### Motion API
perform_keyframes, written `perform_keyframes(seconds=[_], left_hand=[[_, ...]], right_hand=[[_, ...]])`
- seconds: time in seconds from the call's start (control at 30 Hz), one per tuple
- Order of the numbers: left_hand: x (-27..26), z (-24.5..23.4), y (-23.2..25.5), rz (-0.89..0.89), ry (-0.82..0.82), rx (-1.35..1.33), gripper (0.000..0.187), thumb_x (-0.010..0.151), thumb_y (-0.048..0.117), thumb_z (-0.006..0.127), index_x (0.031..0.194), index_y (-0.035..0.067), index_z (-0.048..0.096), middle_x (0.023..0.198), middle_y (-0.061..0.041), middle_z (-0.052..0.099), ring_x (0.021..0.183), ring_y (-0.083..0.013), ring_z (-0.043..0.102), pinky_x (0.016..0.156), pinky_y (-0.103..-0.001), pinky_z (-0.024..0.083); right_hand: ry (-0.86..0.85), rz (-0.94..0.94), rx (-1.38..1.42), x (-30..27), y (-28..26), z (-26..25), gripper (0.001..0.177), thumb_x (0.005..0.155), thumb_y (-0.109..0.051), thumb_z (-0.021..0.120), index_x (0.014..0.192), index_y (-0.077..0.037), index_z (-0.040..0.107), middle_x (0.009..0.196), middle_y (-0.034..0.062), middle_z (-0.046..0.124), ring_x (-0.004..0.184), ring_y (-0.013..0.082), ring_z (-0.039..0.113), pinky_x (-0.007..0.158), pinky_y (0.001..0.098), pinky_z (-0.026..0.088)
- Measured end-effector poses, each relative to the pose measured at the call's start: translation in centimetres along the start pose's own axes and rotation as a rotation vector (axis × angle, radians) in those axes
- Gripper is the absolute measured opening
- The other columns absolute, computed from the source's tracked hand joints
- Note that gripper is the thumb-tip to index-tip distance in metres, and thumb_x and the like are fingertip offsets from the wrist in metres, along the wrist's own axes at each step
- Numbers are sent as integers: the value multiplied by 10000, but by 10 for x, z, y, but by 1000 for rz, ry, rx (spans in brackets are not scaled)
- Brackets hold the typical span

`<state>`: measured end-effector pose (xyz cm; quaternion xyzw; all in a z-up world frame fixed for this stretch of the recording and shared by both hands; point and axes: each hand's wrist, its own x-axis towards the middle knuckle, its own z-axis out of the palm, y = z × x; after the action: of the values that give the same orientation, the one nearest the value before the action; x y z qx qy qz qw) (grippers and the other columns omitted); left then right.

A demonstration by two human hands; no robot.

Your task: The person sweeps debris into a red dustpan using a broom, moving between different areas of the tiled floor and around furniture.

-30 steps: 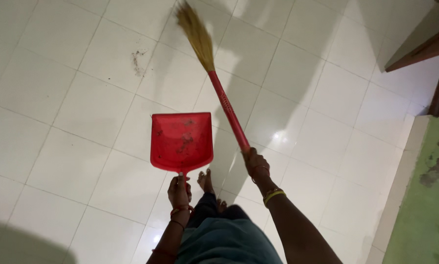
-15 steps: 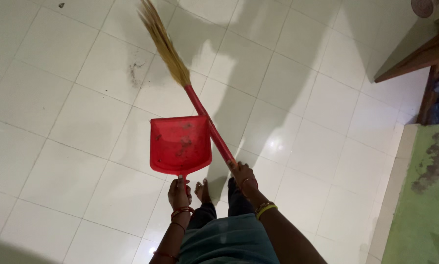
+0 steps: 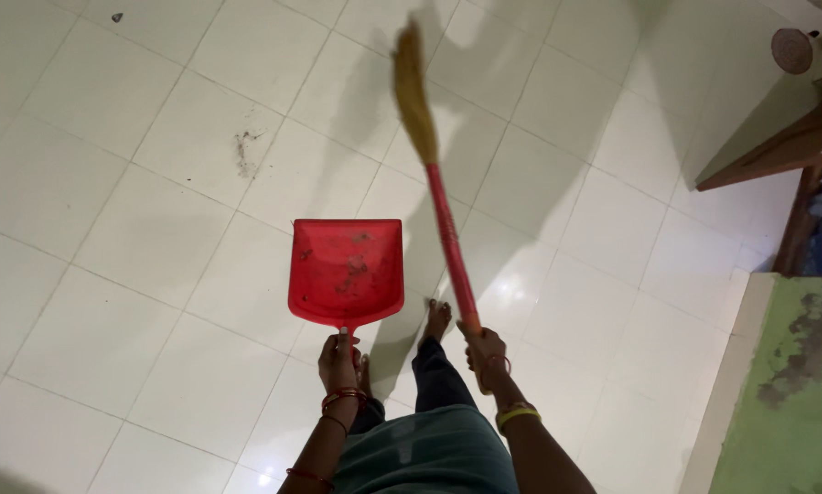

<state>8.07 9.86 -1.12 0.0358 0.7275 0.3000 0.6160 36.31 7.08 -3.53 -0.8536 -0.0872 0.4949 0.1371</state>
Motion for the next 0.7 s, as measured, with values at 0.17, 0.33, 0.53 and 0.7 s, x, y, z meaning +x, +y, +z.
perform_keyframes(seconds=[0.17,0.33,0.53,0.7], left_hand=[[-13,51,7,-53,-2,-9,433,997,488,587,858,80,627,541,17,457,406,-69,353,388,-247,246],[-12,96,-1,-49,-25,-22,422,995,477,577,865,81,641,537,13,455,397,-69,359,377,-249,259],[-10,139,-13,-67,-28,-3,434,997,465,578,883,59,677,526,4,475,380,-85,371,366,-257,282],[-4,161,-22,-33,12,-55,427,994,435,611,851,39,680,514,0,496,363,-89,391,353,-259,279]], right_hand=[[35,-2,29,41,7,-69,283,810,-224,766,956,-10,651,662,62,606,497,158,562,458,325,494],[57,-4,98,95,8,-124,186,829,-111,706,935,7,610,669,55,587,507,147,545,454,322,485],[-16,-19,173,152,-36,-165,303,824,-25,690,1027,-35,466,650,76,567,498,196,544,432,359,479],[-201,15,-61,197,-75,-170,342,863,-30,711,1088,79,477,684,106,582,494,194,570,423,367,512]])
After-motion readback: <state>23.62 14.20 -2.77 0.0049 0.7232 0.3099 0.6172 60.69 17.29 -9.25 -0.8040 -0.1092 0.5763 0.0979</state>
